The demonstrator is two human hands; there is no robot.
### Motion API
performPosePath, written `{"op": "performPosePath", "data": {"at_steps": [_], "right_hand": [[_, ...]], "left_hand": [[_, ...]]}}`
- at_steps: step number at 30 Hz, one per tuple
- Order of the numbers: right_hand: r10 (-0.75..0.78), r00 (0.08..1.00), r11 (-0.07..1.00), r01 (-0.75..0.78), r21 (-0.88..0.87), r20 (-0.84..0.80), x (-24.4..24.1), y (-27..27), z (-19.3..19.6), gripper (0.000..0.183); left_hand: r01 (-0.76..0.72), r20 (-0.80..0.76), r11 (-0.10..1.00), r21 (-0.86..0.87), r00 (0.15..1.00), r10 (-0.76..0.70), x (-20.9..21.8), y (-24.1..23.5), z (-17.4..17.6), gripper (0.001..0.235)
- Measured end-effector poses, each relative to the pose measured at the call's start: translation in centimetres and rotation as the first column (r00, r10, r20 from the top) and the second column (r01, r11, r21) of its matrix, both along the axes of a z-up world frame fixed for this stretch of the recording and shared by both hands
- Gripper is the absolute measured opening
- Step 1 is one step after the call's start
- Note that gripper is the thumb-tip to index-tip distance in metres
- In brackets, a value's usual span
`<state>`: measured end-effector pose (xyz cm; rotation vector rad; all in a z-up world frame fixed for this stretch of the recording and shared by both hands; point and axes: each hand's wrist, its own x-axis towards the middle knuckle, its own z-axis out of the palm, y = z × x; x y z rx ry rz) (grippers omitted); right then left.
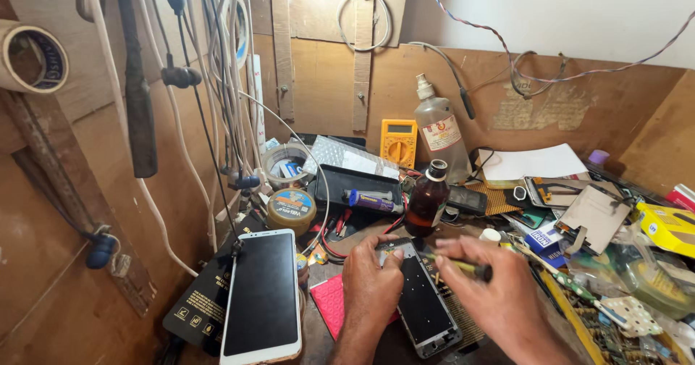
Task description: The person uses a screwdriver to remove screws from a disassembled smartphone and then uses a metal spudger to pry and separate internal components. The person continues to manipulate the phone's internal parts with both hands.
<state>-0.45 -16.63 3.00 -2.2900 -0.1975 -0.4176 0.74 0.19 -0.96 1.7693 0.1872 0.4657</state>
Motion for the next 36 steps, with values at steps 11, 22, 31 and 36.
{"op": "performPosePath", "data": {"at_steps": [11,22,31,36], "right_hand": [[0.131,0.978,0.988,-0.142,0.055,0.163,0.8,1.3,-0.5,0.026],[-0.135,0.989,0.976,0.121,0.179,0.067,-4.8,-9.8,-2.6,0.018],[-0.179,0.97,0.983,0.183,-0.004,0.165,-1.2,-11.5,-5.4,0.026],[-0.076,0.958,0.952,0.152,-0.265,0.275,0.0,-11.4,-5.6,0.034]], "left_hand": [[-0.013,-0.007,1.0,0.017,1.0,0.013,0.1,0.0,0.1,0.024],[-0.016,0.151,0.991,-0.136,0.988,0.037,1.4,0.3,-1.6,0.024],[-0.098,0.19,0.947,-0.306,0.968,0.162,1.0,1.0,-1.1,0.032],[-0.155,0.278,0.965,-0.211,0.937,0.211,0.7,1.2,-0.7,0.036]]}}
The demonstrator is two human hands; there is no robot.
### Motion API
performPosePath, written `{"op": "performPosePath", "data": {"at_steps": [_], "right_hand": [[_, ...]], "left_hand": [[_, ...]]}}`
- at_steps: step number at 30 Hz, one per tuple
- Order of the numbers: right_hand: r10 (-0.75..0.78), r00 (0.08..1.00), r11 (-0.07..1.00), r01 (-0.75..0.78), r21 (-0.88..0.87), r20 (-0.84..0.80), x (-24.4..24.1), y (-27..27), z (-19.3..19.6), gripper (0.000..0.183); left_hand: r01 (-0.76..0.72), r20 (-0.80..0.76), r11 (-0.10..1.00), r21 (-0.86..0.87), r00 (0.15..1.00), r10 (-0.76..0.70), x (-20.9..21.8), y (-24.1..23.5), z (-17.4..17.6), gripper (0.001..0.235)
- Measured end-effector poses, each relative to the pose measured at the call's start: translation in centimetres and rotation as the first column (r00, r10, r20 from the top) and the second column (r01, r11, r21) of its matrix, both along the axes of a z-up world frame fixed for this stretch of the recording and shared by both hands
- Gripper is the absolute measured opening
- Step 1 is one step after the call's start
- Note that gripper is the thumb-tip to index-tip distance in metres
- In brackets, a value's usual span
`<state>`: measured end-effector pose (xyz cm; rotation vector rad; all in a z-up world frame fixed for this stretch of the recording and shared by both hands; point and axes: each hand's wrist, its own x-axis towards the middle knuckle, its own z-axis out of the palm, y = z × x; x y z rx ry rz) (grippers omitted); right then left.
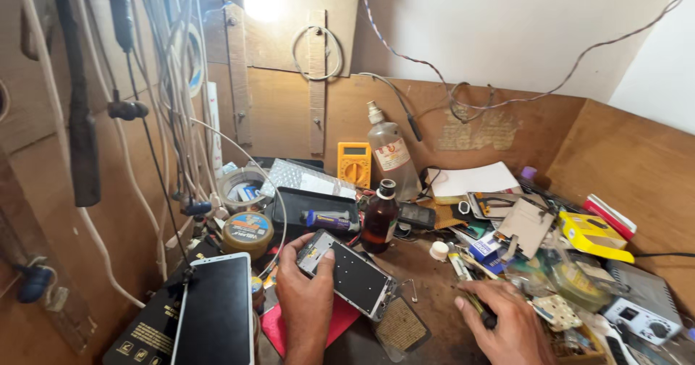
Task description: The person uses a screwdriver to remove screws from a disassembled smartphone and then uses a metal spudger to pry and separate internal components. The person continues to manipulate the phone's internal parts with both hands.
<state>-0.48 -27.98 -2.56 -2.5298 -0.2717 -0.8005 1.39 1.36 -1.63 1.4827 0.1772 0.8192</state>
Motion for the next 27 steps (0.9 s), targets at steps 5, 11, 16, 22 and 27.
{"op": "performPosePath", "data": {"at_steps": [5,11,16,22,27], "right_hand": [[0.025,0.991,0.998,-0.034,-0.062,-0.134,-0.4,-0.6,1.5,0.073],[-0.278,0.96,0.945,0.278,-0.173,0.026,0.5,-1.0,3.0,0.045],[-0.378,0.926,0.859,0.349,-0.375,-0.003,1.4,-0.5,3.6,0.036],[-0.397,0.918,0.868,0.367,-0.335,-0.023,1.7,-1.2,3.3,0.027],[-0.37,0.929,0.886,0.344,-0.312,-0.027,2.4,-1.5,2.9,0.023]], "left_hand": [[-0.038,0.009,0.999,0.013,0.999,0.038,-0.3,0.1,0.6,0.034],[-0.058,0.03,0.994,-0.089,0.998,0.061,-0.4,0.1,1.1,0.035],[-0.137,-0.085,0.989,0.055,0.986,0.141,-0.5,0.2,0.8,0.037],[-0.104,-0.2,0.993,0.062,0.973,0.114,0.0,-0.1,0.2,0.037],[-0.114,-0.202,0.989,0.089,0.971,0.13,0.0,0.1,0.3,0.037]]}}
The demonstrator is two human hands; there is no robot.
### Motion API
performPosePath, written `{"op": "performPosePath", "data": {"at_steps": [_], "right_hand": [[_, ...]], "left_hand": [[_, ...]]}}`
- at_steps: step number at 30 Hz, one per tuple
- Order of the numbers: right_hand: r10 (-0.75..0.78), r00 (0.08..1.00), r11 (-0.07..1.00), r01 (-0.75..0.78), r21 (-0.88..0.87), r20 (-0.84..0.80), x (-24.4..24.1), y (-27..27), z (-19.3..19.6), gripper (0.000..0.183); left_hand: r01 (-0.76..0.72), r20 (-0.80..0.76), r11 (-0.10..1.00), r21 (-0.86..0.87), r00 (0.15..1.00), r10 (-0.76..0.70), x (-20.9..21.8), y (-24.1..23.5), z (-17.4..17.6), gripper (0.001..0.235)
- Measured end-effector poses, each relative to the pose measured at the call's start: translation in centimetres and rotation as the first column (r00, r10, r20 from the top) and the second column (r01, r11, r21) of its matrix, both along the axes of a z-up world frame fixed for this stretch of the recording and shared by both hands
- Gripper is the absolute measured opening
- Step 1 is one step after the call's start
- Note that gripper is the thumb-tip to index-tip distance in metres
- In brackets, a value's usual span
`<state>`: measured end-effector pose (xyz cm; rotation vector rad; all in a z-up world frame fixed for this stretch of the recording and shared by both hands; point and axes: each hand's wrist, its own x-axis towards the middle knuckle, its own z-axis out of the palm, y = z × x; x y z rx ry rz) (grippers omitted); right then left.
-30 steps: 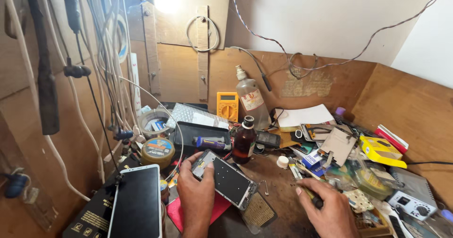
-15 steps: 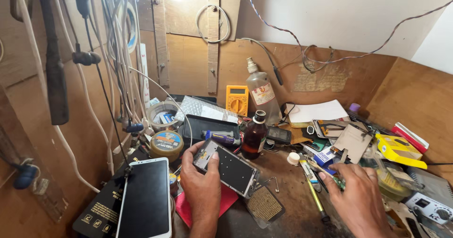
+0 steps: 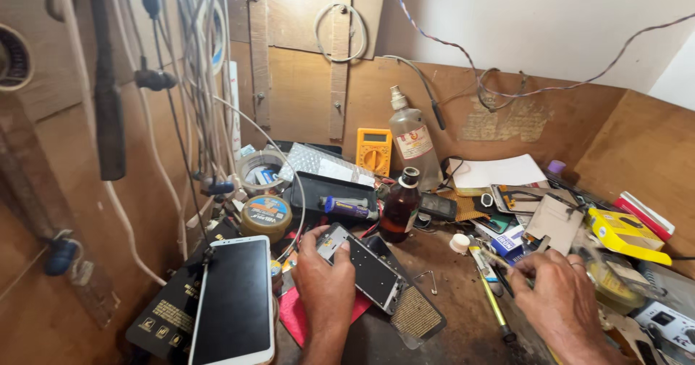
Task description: The person uses a screwdriver to remove screws from a disassembled smartphone and then uses a metal spudger to pry and separate internal components. The person continues to manipulate the phone's internal parts with both hands.
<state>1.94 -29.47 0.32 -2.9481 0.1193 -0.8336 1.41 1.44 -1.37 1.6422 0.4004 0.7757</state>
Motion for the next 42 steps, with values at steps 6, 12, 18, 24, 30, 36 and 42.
{"op": "performPosePath", "data": {"at_steps": [6,12,18,24,30,36,42], "right_hand": [[0.057,0.985,0.998,-0.054,-0.023,0.164,-0.3,-0.4,0.2,0.025],[0.343,0.907,0.74,-0.422,0.523,0.246,-2.2,2.3,0.4,0.033],[0.285,0.838,0.912,-0.089,0.399,-0.465,-3.8,6.0,-0.6,0.041],[0.725,0.689,0.678,-0.711,0.189,-0.008,-3.6,7.2,-1.9,0.049],[0.495,0.818,0.868,-0.449,0.213,-0.293,-1.5,13.7,-0.2,0.056],[0.595,0.751,0.804,-0.544,0.241,-0.286,-3.2,12.7,1.6,0.063],[0.556,0.772,0.827,-0.478,0.296,-0.308,-2.5,10.8,-0.8,0.064]], "left_hand": [[0.031,-0.05,0.998,-0.049,0.998,-0.034,-0.1,-0.1,0.1,0.036],[0.027,-0.083,1.0,-0.009,0.996,-0.028,-0.4,0.0,0.5,0.034],[0.063,-0.145,0.998,-0.024,0.987,-0.065,-0.8,0.1,1.0,0.034],[0.051,-0.184,0.997,0.062,0.982,-0.039,-0.7,0.1,1.7,0.037],[0.088,-0.259,0.996,-0.009,0.962,-0.087,-0.5,0.1,1.4,0.034],[0.019,-0.147,0.998,0.06,0.989,-0.01,-0.3,0.2,1.1,0.036],[0.081,-0.24,0.996,-0.028,0.967,-0.085,-0.7,0.0,0.7,0.033]]}}
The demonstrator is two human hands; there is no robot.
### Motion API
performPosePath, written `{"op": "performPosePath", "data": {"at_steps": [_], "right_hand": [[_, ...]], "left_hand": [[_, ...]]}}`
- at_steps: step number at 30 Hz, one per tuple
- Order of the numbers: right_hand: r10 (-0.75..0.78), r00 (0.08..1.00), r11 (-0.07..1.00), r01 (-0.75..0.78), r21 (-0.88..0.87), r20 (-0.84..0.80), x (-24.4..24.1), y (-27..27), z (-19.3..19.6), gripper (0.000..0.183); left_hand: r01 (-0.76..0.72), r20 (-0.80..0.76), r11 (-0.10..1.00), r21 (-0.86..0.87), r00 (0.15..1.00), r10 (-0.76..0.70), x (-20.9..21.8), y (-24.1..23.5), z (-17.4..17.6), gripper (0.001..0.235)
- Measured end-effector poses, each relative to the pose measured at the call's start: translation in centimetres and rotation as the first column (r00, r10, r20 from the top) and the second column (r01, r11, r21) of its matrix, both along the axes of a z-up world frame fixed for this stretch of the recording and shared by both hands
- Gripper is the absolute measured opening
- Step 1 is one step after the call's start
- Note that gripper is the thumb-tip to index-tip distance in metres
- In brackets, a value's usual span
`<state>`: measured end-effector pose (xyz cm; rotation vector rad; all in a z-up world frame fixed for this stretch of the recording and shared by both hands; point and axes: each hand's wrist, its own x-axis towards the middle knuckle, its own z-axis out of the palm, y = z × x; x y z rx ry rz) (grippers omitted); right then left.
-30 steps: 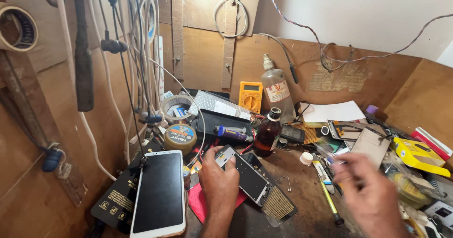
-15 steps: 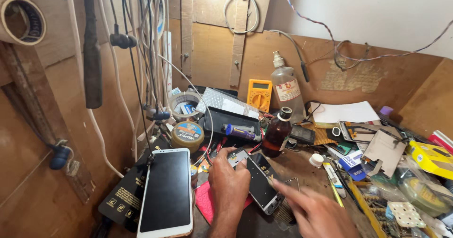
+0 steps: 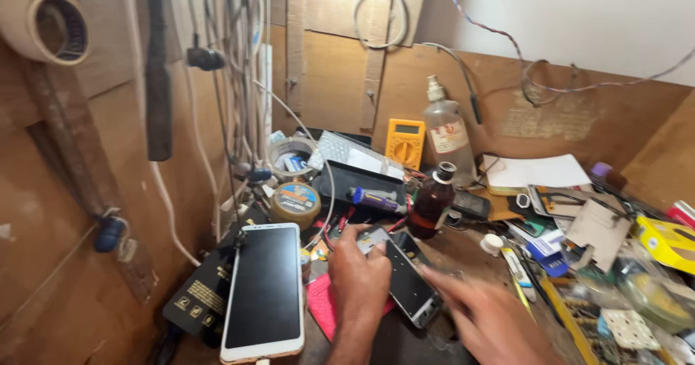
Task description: The person uses a screwdriver to remove screws from a disassembled smartphone and then uses a metal spudger to pry and separate internal components. The person continues to manipulate the phone's internal parts with both hands.
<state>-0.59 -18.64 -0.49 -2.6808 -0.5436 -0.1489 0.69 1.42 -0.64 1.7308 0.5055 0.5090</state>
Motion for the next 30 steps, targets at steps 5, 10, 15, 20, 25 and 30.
{"op": "performPosePath", "data": {"at_steps": [5,10,15,20,25,30], "right_hand": [[0.078,0.987,0.996,-0.082,0.023,0.14,1.9,1.3,-0.9,0.057],[-0.119,0.984,0.974,0.089,-0.209,-0.136,-0.7,-1.0,1.1,0.054],[-0.026,0.99,1.0,0.028,-0.011,0.137,0.7,3.2,0.8,0.054],[-0.176,0.979,0.96,0.148,-0.238,-0.1,-1.3,-0.3,1.4,0.057],[-0.391,0.919,0.92,0.391,-0.013,-0.041,-2.1,-6.6,1.8,0.054],[0.157,0.983,0.977,-0.141,-0.162,0.092,-2.5,-4.2,-0.7,0.054]], "left_hand": [[-0.017,0.069,0.997,0.082,0.998,0.011,0.0,0.3,0.5,0.033],[0.005,0.012,0.997,-0.073,1.0,-0.004,0.2,0.4,0.3,0.036],[0.032,0.046,0.999,0.002,0.998,-0.032,0.5,0.2,0.0,0.036],[-0.016,0.104,0.998,0.057,0.994,0.01,0.6,-0.2,-0.2,0.037],[0.03,0.133,0.999,-0.016,0.991,-0.028,0.6,-0.3,-0.8,0.034],[-0.014,0.121,0.995,0.097,0.993,0.003,0.2,0.0,0.2,0.034]]}}
